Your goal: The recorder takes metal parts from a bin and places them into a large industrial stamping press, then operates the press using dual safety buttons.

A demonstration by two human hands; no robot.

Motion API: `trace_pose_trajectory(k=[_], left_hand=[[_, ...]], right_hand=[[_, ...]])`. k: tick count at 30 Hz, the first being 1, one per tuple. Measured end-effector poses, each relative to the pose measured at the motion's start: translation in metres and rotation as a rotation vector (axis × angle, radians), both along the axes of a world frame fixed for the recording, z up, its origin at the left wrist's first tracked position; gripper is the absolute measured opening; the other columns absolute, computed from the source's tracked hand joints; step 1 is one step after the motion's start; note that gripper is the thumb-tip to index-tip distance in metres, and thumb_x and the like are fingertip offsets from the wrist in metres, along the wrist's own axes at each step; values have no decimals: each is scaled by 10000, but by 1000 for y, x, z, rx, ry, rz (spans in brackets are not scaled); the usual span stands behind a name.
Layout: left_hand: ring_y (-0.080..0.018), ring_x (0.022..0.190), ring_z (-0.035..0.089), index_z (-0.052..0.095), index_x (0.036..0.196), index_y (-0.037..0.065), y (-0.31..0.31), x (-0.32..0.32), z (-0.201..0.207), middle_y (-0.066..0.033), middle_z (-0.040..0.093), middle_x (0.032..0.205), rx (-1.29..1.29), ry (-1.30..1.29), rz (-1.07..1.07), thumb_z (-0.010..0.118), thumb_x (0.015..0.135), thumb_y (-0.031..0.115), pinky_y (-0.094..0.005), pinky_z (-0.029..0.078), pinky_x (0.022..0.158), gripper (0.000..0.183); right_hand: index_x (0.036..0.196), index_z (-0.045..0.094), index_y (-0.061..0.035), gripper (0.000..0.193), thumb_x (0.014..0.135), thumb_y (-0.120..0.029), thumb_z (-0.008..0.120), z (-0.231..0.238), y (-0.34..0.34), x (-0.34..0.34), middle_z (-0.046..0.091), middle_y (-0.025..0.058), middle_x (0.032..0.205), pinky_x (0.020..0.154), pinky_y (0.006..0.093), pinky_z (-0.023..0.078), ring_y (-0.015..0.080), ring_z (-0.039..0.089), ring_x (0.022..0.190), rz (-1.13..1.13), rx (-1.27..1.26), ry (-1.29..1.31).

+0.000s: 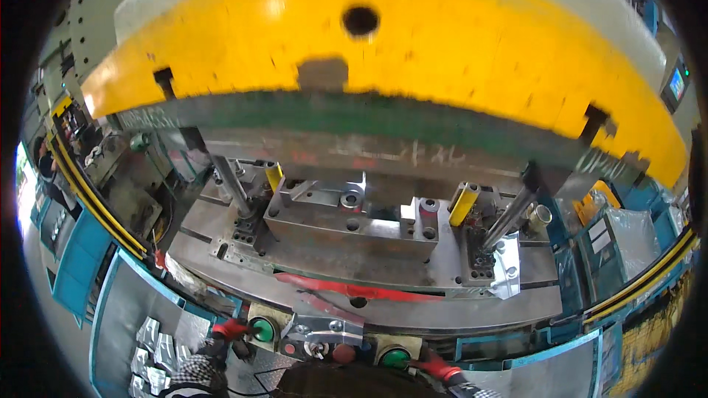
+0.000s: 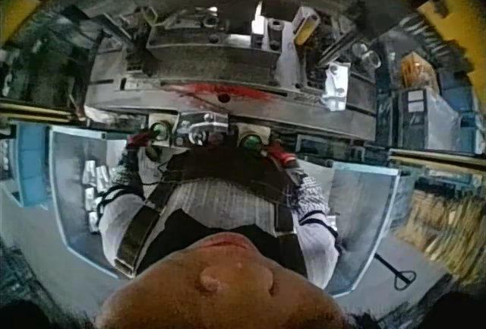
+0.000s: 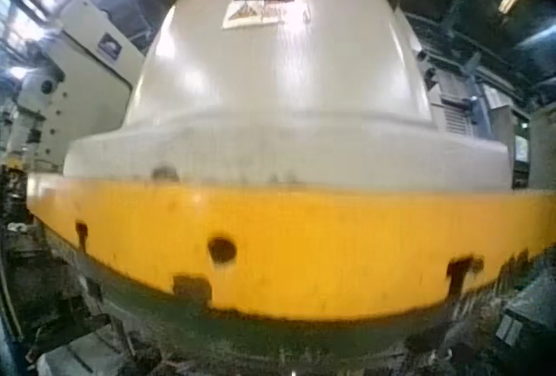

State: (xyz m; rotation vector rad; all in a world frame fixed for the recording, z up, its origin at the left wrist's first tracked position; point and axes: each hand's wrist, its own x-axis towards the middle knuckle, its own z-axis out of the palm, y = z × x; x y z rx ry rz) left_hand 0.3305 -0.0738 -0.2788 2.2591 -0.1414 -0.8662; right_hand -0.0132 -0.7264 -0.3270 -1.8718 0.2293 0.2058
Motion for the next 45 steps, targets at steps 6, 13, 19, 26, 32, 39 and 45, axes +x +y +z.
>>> trace_pose_trajectory(k=[6,13,19,26,32,39,45], left_hand=[[-269,1256,608,618,1433,52,-129,96,280,-136,660,1388,6,-254,-533,841,889,379,-440,469,1093,672],[-385,1556,404,364,1662,37,-436,130,446,-223,440,1657,-223,-832,-1148,928,801,343,-509,328,1281,1073],[-424,1575,353,255,1710,62,-564,242,350,-240,371,1702,373,-589,-1234,951,693,599,-501,338,1278,1344],[-268,1522,443,297,1693,27,-572,281,316,-184,474,1657,50,-370,-1231,1054,645,358,-391,392,1245,1335],[-275,1516,429,328,1674,16,-524,230,389,-149,466,1639,-363,-661,-1064,999,734,359,-430,366,1248,1206],[-399,1423,520,340,1651,-24,-418,60,461,-233,522,1544,-301,-889,-1221,1013,599,528,-498,381,1206,1365],[-444,1357,530,396,1605,-6,-342,-43,308,-253,549,1456,-155,-648,-1203,955,612,472,-575,385,1171,1236]], right_hand=[[1472,619,-12,625,966,-337,790,105,-170,-13,722,144,1346,1038,392,537,252,685,1196,-548,56,45],[1606,404,41,1085,802,-472,920,127,-281,47,505,289,1563,1168,476,454,419,523,1435,-865,-858,-208],[1659,273,50,1407,635,-626,962,112,-291,108,417,301,1642,1232,469,401,434,470,1483,-758,-779,85],[1646,256,61,1476,548,-565,1018,118,-293,115,496,293,1576,1172,458,477,421,532,1432,-816,-714,62],[1643,273,79,1468,556,-570,1016,121,-292,120,514,305,1560,1172,473,476,436,545,1424,-819,-767,47],[1638,287,68,1395,611,-552,998,113,-310,100,543,322,1529,1162,473,477,453,565,1401,-700,-781,-42],[1692,198,5,1396,658,-516,979,123,-334,93,486,313,1600,1203,459,437,450,490,1484,-625,-947,84]])
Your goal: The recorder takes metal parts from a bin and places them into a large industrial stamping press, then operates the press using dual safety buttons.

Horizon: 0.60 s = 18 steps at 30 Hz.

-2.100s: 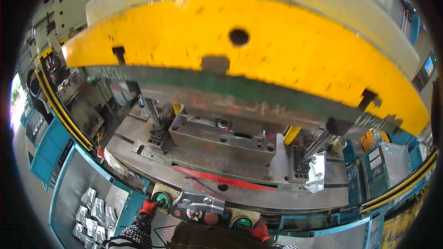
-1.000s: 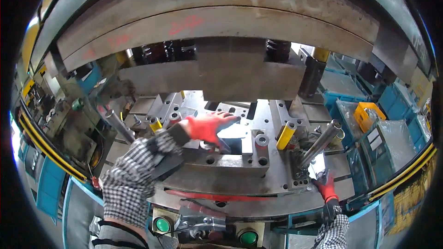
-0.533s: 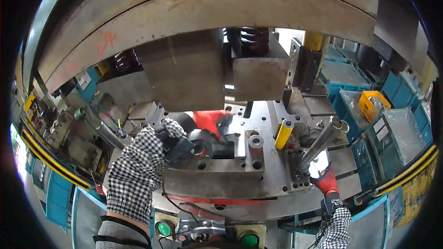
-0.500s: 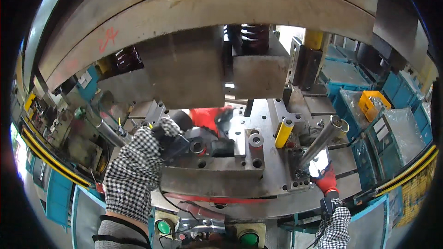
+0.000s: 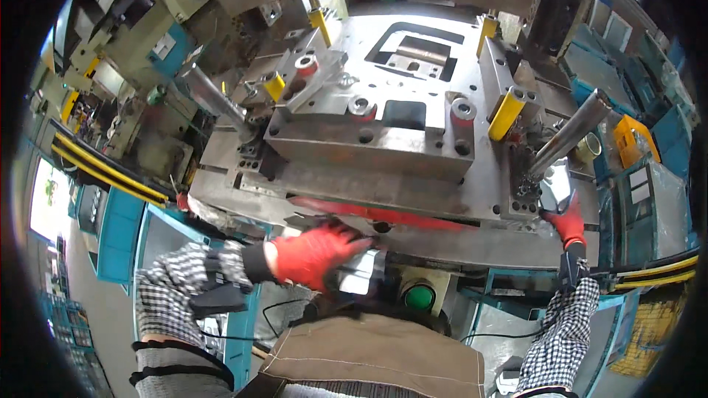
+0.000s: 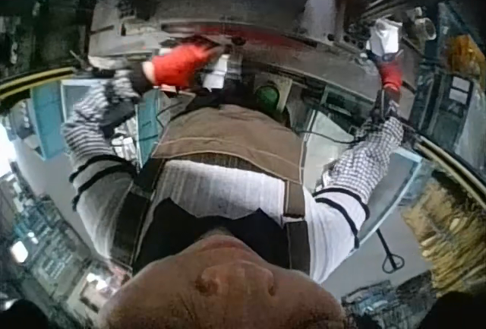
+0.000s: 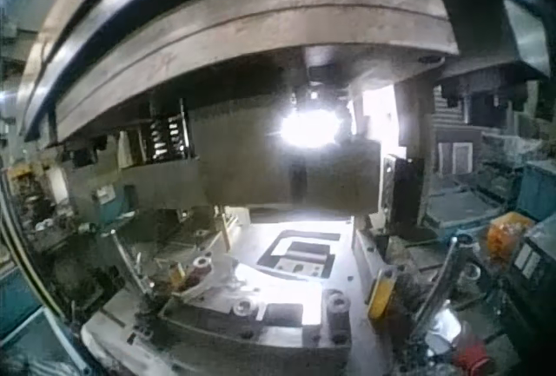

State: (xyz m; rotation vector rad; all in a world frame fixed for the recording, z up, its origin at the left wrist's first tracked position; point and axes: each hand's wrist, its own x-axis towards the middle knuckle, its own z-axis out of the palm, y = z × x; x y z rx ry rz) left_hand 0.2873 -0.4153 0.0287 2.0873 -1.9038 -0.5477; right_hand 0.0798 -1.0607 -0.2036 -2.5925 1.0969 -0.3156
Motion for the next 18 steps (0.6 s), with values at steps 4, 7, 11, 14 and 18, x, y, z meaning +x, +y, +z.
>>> trace_pose_trajectory(k=[4,7,11,14,18], left_hand=[[-462,1335,511,442,1572,22,6,-28,-134,-262,534,1440,99,-318,178,888,648,425,-640,364,1168,1102],[-450,1323,523,471,1558,27,12,-18,-224,-258,545,1435,147,-576,203,888,623,456,-669,354,1165,1110],[-432,1341,520,479,1566,34,-7,-18,-225,-265,526,1478,193,-520,151,878,639,488,-686,337,1177,1106],[-425,1349,519,477,1577,47,9,-16,-222,-272,516,1498,162,-450,148,860,665,505,-678,336,1183,1091],[-426,1346,528,488,1578,58,14,-14,-222,-264,528,1480,199,-478,111,830,709,491,-666,366,1161,1030]], right_hand=[[1686,259,-8,1326,669,-434,995,35,25,-33,502,253,1611,1188,436,444,378,517,1463,2,270,-137],[1683,300,-22,1273,673,-343,1007,56,39,-73,525,190,1604,1177,412,447,304,536,1435,29,425,-273],[1690,320,-60,1247,660,-210,1006,55,46,-171,530,144,1594,1193,393,425,264,522,1421,125,455,-416],[1706,285,-69,1282,637,-163,987,77,89,-165,496,146,1626,1219,399,397,272,494,1456,278,574,-378],[1719,229,-49,1325,625,-160,969,164,201,-99,449,162,1660,1244,411,372,284,449,1507,533,412,-331]])
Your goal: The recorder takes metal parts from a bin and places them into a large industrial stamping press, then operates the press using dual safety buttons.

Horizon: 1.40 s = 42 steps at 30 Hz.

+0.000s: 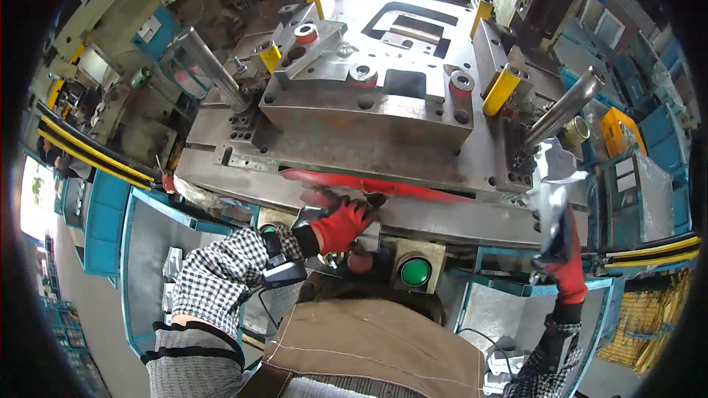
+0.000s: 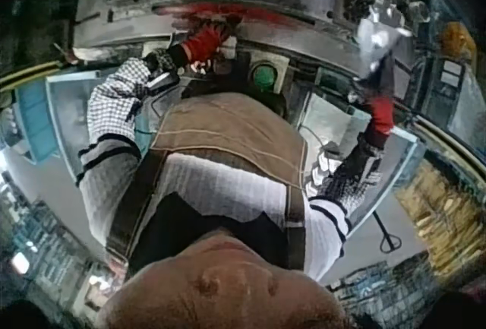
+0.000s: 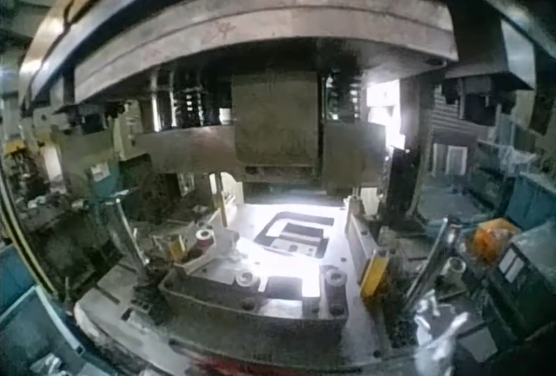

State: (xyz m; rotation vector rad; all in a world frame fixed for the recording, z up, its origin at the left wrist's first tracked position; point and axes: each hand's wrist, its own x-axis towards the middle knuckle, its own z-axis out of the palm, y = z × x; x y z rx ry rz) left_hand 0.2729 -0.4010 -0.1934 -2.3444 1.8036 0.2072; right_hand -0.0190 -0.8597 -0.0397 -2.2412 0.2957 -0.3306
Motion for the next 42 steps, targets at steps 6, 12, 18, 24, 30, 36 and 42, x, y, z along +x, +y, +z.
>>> trace_pose_trajectory(k=[6,12,18,24,30,36,42], left_hand=[[-416,1331,560,500,1587,100,6,-1,-20,-209,549,1473,-305,-49,-58,799,738,354,-617,450,1100,936],[-382,1340,572,479,1609,128,14,18,2,-176,561,1471,-358,146,-158,808,702,347,-569,483,1078,990],[-387,1341,584,479,1615,119,16,24,-23,-184,572,1476,-369,157,-130,815,711,424,-578,482,1088,1011],[-392,1294,586,416,1638,86,28,29,-24,-188,571,1429,-404,218,-82,811,726,528,-574,470,1089,1088],[-414,1362,559,430,1641,105,19,27,-20,-178,554,1494,-383,189,-87,756,766,612,-596,454,1106,1063],[-431,1466,473,440,1630,100,22,29,-10,-206,478,1598,-400,253,-57,806,758,540,-601,405,1174,1043],[-458,1514,423,485,1584,67,112,48,89,-247,481,1607,-641,368,185,829,789,348,-581,330,1255,910]], right_hand=[[1688,242,35,1356,605,-198,1025,87,72,163,448,195,1638,1262,396,345,285,433,1518,282,85,-211],[1674,291,24,1282,647,-227,1015,95,46,359,518,215,1602,1247,375,380,292,497,1492,413,-159,-222],[1705,252,-2,1301,707,-382,996,87,27,499,388,215,1715,1301,362,293,287,366,1585,594,-212,248],[1736,256,-129,1107,875,-472,862,85,71,546,342,209,1744,1286,409,305,321,342,1596,745,-258,452],[1598,515,-213,686,963,-334,745,45,91,531,605,187,1474,1195,465,425,383,530,1397,441,-633,136],[1423,661,-200,618,865,-404,831,67,141,487,693,170,1288,1006,491,536,385,646,1198,57,-768,-286],[1291,698,-50,429,895,-129,840,37,108,293,740,122,1201,1005,380,549,269,702,1151,503,143,-533]])
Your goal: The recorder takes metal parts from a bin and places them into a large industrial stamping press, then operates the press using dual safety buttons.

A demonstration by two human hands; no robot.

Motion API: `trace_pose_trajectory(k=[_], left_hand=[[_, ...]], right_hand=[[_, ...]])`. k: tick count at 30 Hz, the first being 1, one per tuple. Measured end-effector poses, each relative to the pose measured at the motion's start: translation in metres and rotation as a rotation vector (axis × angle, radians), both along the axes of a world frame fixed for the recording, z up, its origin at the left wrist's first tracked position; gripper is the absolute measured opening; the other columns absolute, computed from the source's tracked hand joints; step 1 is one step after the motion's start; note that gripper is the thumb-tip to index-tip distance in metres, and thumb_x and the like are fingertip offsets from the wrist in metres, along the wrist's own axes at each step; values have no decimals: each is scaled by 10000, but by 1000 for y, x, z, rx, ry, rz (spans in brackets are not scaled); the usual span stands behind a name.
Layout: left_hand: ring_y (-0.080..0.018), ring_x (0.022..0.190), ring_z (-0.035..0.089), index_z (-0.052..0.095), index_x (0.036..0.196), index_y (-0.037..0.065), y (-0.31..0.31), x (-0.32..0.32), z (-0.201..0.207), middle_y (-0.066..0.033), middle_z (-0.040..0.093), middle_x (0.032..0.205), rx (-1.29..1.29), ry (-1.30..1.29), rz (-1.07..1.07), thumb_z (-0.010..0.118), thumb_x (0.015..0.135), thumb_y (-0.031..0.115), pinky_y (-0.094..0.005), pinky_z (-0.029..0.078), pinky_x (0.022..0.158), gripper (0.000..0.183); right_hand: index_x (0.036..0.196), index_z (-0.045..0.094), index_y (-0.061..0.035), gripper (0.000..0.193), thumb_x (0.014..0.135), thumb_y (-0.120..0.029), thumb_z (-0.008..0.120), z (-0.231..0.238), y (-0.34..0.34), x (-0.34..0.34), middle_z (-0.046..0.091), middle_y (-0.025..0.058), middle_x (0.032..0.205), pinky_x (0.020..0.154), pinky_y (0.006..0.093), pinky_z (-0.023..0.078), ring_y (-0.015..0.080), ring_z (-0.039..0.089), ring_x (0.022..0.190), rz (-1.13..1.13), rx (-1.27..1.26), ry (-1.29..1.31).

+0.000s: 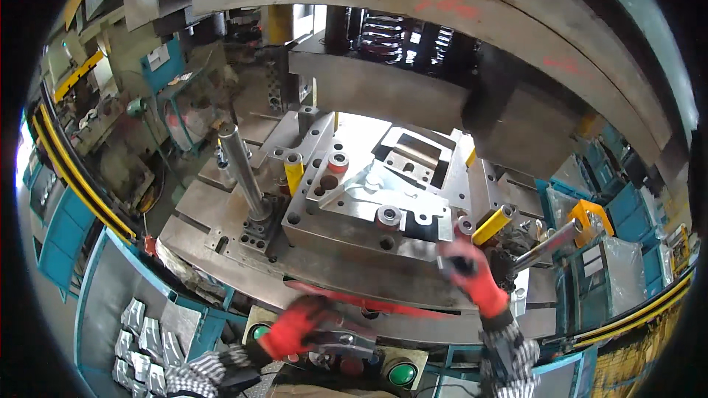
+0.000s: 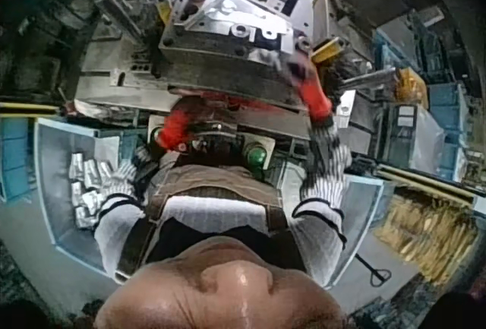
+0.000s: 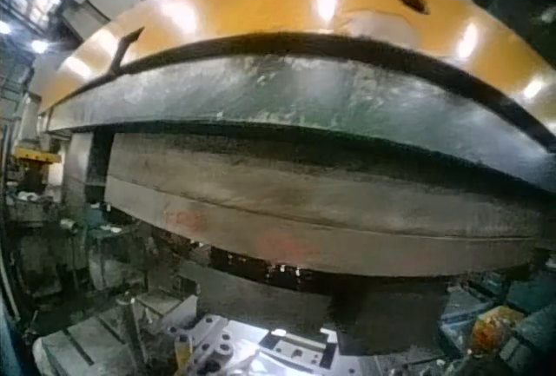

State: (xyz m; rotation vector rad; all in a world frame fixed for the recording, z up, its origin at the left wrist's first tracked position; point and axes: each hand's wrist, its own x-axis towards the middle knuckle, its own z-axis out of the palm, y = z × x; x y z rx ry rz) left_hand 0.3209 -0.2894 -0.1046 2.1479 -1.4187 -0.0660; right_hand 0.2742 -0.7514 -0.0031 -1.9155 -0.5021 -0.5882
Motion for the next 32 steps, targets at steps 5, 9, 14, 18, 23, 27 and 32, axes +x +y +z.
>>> trace_pose_trajectory(k=[5,9,14,18,23,27,32], left_hand=[[-421,1497,451,387,1656,48,152,-31,-65,-235,455,1646,-202,-45,842,814,809,223,-517,372,1232,964],[-265,1358,585,419,1637,49,201,-53,-183,-134,538,1593,-527,913,936,792,903,102,-417,524,1079,825],[-232,1186,674,590,1482,48,224,-60,-246,-79,683,1394,-446,1008,1032,861,869,93,-399,575,1005,672],[-222,1111,716,656,1410,36,207,-48,-248,-63,757,1284,-475,893,1039,900,828,63,-397,601,970,632],[-227,1130,714,638,1424,27,196,-52,-248,-88,752,1290,-536,933,991,883,817,6,-396,600,974,654],[-235,1121,717,634,1429,28,191,-50,-243,-94,752,1281,-557,949,976,872,835,19,-399,602,961,640],[-238,1106,720,635,1436,44,189,-56,-239,-91,753,1274,-573,977,1005,861,869,69,-397,595,971,610]], right_hand=[[1424,664,-28,626,916,-345,848,-98,-31,-217,691,147,1402,1118,404,495,278,636,1286,59,65,1356],[1515,557,-29,843,871,-480,860,-264,-14,-306,615,187,1498,1166,457,462,343,575,1382,-209,-83,1267],[1566,488,-24,1077,777,-636,892,-383,56,-283,560,241,1552,1183,509,452,415,540,1435,-180,181,793],[1509,530,-15,1146,701,-752,872,-367,74,-277,603,256,1456,1125,526,486,444,579,1351,-534,-210,980],[1461,548,7,1199,660,-840,828,-367,76,-284,626,274,1387,1072,547,507,452,600,1297,-607,-381,1059],[1463,507,59,1289,632,-876,817,-394,68,-286,634,284,1359,1049,548,520,450,622,1272,-583,-410,1007],[1492,507,10,1247,664,-873,806,-375,73,-283,641,265,1353,1064,549,522,449,629,1280,-609,-360,1090]])
